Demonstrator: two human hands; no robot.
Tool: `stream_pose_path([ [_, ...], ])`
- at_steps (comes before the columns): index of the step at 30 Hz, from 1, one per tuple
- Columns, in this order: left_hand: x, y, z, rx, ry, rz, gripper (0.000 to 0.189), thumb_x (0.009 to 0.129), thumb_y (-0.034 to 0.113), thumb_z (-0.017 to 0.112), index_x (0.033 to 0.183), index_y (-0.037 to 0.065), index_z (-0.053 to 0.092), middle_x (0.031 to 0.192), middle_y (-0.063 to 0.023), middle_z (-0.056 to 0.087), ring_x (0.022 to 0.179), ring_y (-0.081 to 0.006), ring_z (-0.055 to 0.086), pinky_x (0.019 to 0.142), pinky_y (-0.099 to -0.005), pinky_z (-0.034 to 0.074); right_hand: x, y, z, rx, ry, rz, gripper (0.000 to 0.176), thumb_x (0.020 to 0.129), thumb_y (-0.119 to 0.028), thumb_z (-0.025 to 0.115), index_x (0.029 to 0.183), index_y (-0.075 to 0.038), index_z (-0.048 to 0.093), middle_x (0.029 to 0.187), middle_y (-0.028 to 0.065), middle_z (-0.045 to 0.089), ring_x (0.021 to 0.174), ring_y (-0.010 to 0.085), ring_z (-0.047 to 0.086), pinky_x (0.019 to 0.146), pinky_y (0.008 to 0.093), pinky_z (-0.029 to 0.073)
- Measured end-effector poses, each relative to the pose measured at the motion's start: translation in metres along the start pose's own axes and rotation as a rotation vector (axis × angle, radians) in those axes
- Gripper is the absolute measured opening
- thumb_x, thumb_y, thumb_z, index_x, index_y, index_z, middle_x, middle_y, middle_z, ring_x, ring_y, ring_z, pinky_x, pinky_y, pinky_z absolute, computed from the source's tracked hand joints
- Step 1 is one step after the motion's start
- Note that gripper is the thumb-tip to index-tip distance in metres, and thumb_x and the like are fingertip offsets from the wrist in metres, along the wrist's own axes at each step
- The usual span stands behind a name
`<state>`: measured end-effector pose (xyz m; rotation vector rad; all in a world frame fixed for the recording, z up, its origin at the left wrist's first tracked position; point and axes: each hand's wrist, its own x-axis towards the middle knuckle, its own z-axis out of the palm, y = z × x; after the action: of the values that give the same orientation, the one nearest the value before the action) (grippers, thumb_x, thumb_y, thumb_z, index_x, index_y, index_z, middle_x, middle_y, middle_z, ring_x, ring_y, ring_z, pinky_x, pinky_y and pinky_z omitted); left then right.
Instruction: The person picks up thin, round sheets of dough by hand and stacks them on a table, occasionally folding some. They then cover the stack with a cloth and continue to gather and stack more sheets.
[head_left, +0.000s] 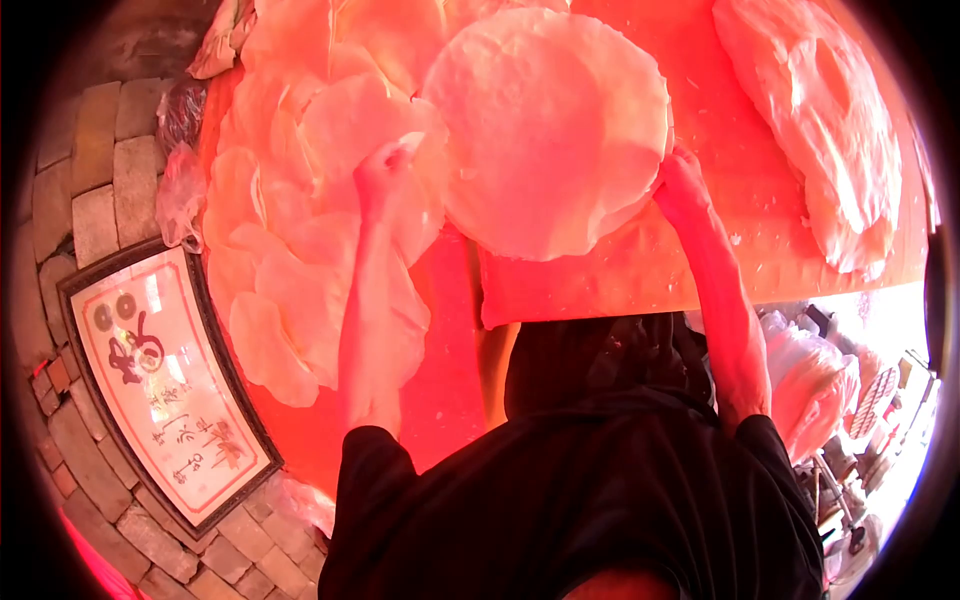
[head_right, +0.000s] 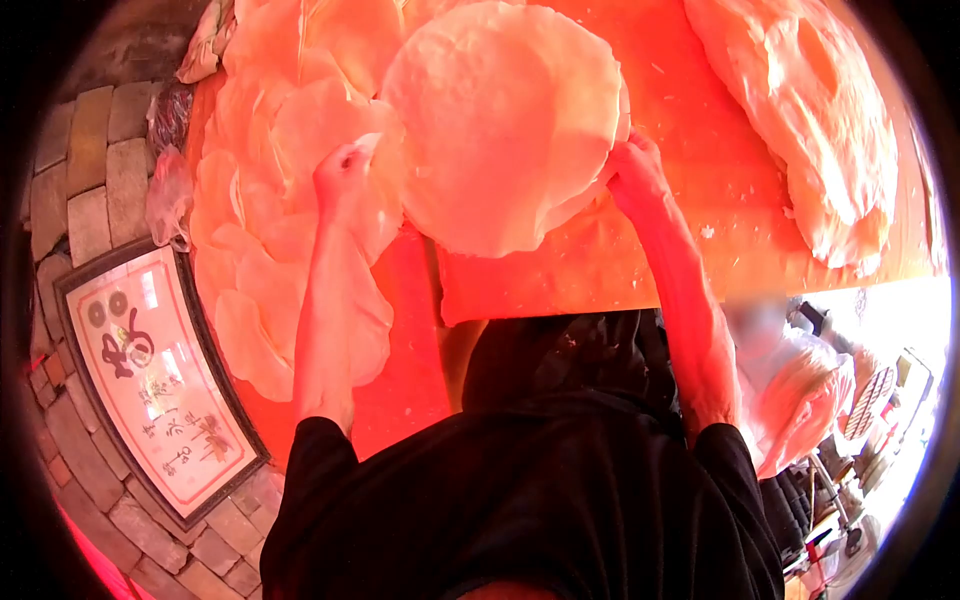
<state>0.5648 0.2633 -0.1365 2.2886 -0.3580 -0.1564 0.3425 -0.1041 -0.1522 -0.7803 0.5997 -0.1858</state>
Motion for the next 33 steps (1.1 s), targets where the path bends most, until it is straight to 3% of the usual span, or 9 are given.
stream_pose_path([
  [5, -0.012, 0.044, -0.045, -0.154, 0.106, 0.006, 0.021, 0.094, 0.021, 0.062, 0.092, 0.000, 0.066, 0.071, 0.0027, 0.056, 0.062, -0.0072, 0.051, 0.057, -0.0246, 0.043, -0.006, -0.001, -0.005, -0.021, 0.020, -0.026, 0.026, 0.085, -0.005, 0.064, 0.108, 0.007, 0.063, 0.095, 0.0103, 0.068, 0.080, 0.0180, 0.066, 0.071, 0.0318, 0.054],
  [9, -0.026, 0.122, -0.045, -0.496, 0.046, -0.045, 0.018, 0.097, 0.019, 0.058, 0.086, 0.006, 0.061, 0.067, 0.0065, 0.049, 0.057, -0.0006, 0.043, 0.049, -0.0180, 0.033, -0.019, -0.022, 0.046, -0.176, 0.020, -0.112, 0.027, 0.083, -0.003, 0.064, 0.108, 0.006, 0.063, 0.097, 0.0105, 0.069, 0.083, 0.0185, 0.067, 0.072, 0.0317, 0.055],
  [16, -0.035, 0.200, 0.020, -0.982, -0.064, -0.078, 0.015, 0.097, 0.021, 0.061, 0.088, 0.009, 0.062, 0.068, 0.0067, 0.052, 0.057, -0.0010, 0.044, 0.049, -0.0175, 0.036, -0.033, -0.070, 0.050, -0.418, -0.001, -0.178, 0.022, 0.083, -0.011, 0.069, 0.099, 0.003, 0.069, 0.085, 0.0053, 0.069, 0.073, 0.0125, 0.065, 0.065, 0.0266, 0.052],
  [21, -0.057, 0.222, 0.091, -0.948, -0.311, -0.284, 0.010, 0.097, 0.019, 0.060, 0.094, 0.011, 0.065, 0.075, 0.0076, 0.054, 0.064, -0.0016, 0.047, 0.055, -0.0178, 0.039, -0.045, -0.101, 0.051, -0.428, -0.055, -0.212, 0.023, 0.083, -0.015, 0.070, 0.097, 0.003, 0.070, 0.084, 0.0050, 0.070, 0.073, 0.0109, 0.064, 0.064, 0.0274, 0.052],
  [22, -0.060, 0.229, 0.116, -0.879, -0.213, -0.079, 0.017, 0.097, 0.025, 0.061, 0.092, 0.009, 0.063, 0.069, 0.0054, 0.054, 0.052, -0.0044, 0.045, 0.049, -0.0212, 0.039, -0.048, -0.106, 0.050, -0.486, -0.068, -0.193, 0.024, 0.083, -0.016, 0.071, 0.097, 0.003, 0.070, 0.085, 0.0052, 0.070, 0.074, 0.0104, 0.064, 0.065, 0.0278, 0.052],
  [23, -0.064, 0.243, 0.128, -0.852, -0.246, -0.066, 0.019, 0.096, 0.025, 0.062, 0.096, 0.006, 0.061, 0.070, 0.0054, 0.053, 0.054, -0.0042, 0.045, 0.051, -0.0206, 0.039, -0.053, -0.112, 0.050, -0.568, -0.075, -0.200, 0.025, 0.081, -0.017, 0.072, 0.097, 0.003, 0.071, 0.086, 0.0056, 0.071, 0.077, 0.0098, 0.064, 0.067, 0.0282, 0.053],
  [28, -0.078, 0.278, 0.130, -0.928, -0.556, -0.206, 0.021, 0.094, 0.021, 0.064, 0.105, 0.003, 0.059, 0.076, 0.0012, 0.057, 0.068, -0.0055, 0.052, 0.060, -0.0203, 0.042, -0.059, -0.114, 0.041, -0.602, -0.016, -0.242, 0.023, 0.078, -0.015, 0.071, 0.094, 0.001, 0.070, 0.082, 0.0076, 0.071, 0.076, 0.0109, 0.065, 0.066, 0.0297, 0.052],
  [31, -0.085, 0.290, 0.155, -0.640, -0.267, 0.102, 0.021, 0.091, 0.018, 0.067, 0.104, 0.003, 0.060, 0.078, -0.0011, 0.059, 0.068, -0.0080, 0.056, 0.060, -0.0232, 0.045, -0.050, -0.105, 0.028, -0.667, -0.039, -0.290, 0.023, 0.077, -0.015, 0.071, 0.093, 0.002, 0.069, 0.081, 0.0079, 0.070, 0.075, 0.0116, 0.065, 0.065, 0.0306, 0.053],
  [33, -0.082, 0.281, 0.147, -0.553, -0.247, -0.031, 0.025, 0.089, 0.016, 0.069, 0.107, 0.002, 0.061, 0.090, -0.0030, 0.061, 0.081, -0.0122, 0.058, 0.073, -0.0273, 0.048, -0.052, -0.116, 0.023, -0.659, -0.100, -0.262, 0.021, 0.078, -0.012, 0.070, 0.092, 0.003, 0.069, 0.081, 0.0076, 0.070, 0.074, 0.0116, 0.065, 0.065, 0.0302, 0.054],
])
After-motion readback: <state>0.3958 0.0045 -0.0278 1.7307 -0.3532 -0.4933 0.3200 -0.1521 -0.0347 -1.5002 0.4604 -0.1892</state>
